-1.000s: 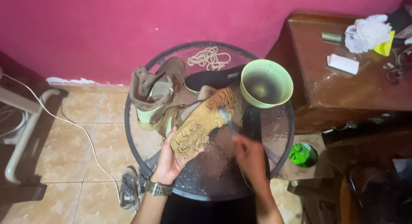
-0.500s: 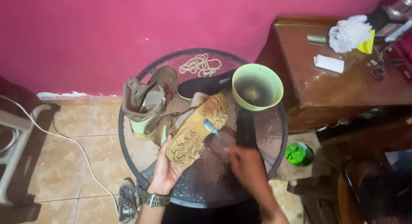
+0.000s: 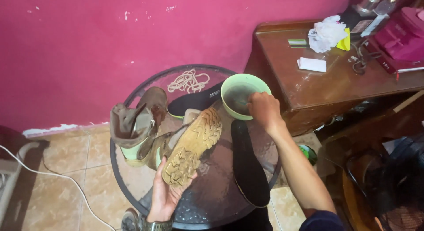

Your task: The person scrubs the sole and upper of a brown hiking boot with a toothbrush, repeatedly dipping the brush into a bowl of water on a glass table. The person rotates the boot to clean different areas of the sole and sides.

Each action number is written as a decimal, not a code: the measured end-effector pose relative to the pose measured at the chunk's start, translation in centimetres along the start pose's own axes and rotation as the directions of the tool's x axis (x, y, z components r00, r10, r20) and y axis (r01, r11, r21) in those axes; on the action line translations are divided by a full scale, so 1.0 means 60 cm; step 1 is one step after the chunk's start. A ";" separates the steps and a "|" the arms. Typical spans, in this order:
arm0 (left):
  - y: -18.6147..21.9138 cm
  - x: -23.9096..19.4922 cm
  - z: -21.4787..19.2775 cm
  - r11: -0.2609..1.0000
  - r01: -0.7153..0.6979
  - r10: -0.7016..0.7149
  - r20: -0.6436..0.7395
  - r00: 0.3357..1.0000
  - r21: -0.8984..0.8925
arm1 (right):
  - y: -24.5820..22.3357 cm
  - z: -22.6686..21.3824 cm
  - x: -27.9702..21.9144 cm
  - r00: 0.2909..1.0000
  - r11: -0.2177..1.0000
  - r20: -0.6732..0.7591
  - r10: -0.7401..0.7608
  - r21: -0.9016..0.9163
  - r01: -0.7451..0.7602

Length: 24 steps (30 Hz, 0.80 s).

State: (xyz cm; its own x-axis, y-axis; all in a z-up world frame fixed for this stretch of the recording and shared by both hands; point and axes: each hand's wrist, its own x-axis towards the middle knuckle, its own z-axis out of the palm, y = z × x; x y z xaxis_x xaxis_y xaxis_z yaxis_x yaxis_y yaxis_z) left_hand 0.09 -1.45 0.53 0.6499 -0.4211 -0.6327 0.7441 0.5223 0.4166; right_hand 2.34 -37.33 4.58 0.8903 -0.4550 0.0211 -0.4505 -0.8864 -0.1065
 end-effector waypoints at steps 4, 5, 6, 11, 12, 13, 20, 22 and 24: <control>0.002 0.015 -0.015 0.998 0.055 -0.054 -0.024 0.998 0.014 | -0.009 -0.069 -0.064 0.996 0.995 -0.028 0.085 0.062 -0.083; 0.000 0.015 -0.018 0.999 0.049 -0.048 -0.018 0.999 0.011 | 0.003 -0.075 -0.091 0.981 0.988 -0.167 0.102 0.131 -0.081; -0.002 0.016 -0.021 0.999 0.043 -0.042 -0.011 0.999 0.007 | 0.015 -0.081 -0.119 0.945 0.978 -0.300 0.126 0.197 -0.068; -0.006 0.023 -0.029 0.999 0.031 -0.032 0.039 0.999 0.030 | 0.053 -0.025 -0.157 0.853 0.962 -0.503 0.140 0.274 0.003; -0.005 0.025 -0.034 0.999 0.024 -0.027 0.066 0.997 0.037 | 0.060 -0.012 -0.156 0.877 0.966 -0.456 0.151 0.257 -0.033; -0.002 0.023 -0.024 0.999 0.015 -0.018 0.080 0.997 0.036 | 0.056 -0.011 -0.164 0.870 0.967 -0.471 0.148 0.254 -0.026; 0.008 0.006 0.005 0.999 0.008 -0.008 -0.002 1.000 0.032 | 0.049 0.014 -0.175 0.798 0.939 -0.575 0.181 0.342 0.033; -0.005 -0.005 -0.007 0.999 0.031 -0.030 -0.025 0.999 0.021 | 0.043 0.007 -0.193 0.829 0.944 -0.525 0.192 0.329 -0.011; 0.001 -0.003 0.002 0.999 0.018 -0.018 -0.015 1.000 0.036 | 0.025 -0.006 -0.191 0.717 0.905 -0.683 0.137 0.380 0.189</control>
State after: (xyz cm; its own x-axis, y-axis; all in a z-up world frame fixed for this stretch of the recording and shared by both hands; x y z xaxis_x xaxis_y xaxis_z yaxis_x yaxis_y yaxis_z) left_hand 0.03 -1.47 0.75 0.6343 -0.4188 -0.6499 0.7608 0.4878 0.4282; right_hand -8.58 -33.46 4.50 0.5312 -0.5056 0.6798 -0.2138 -0.8564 -0.4700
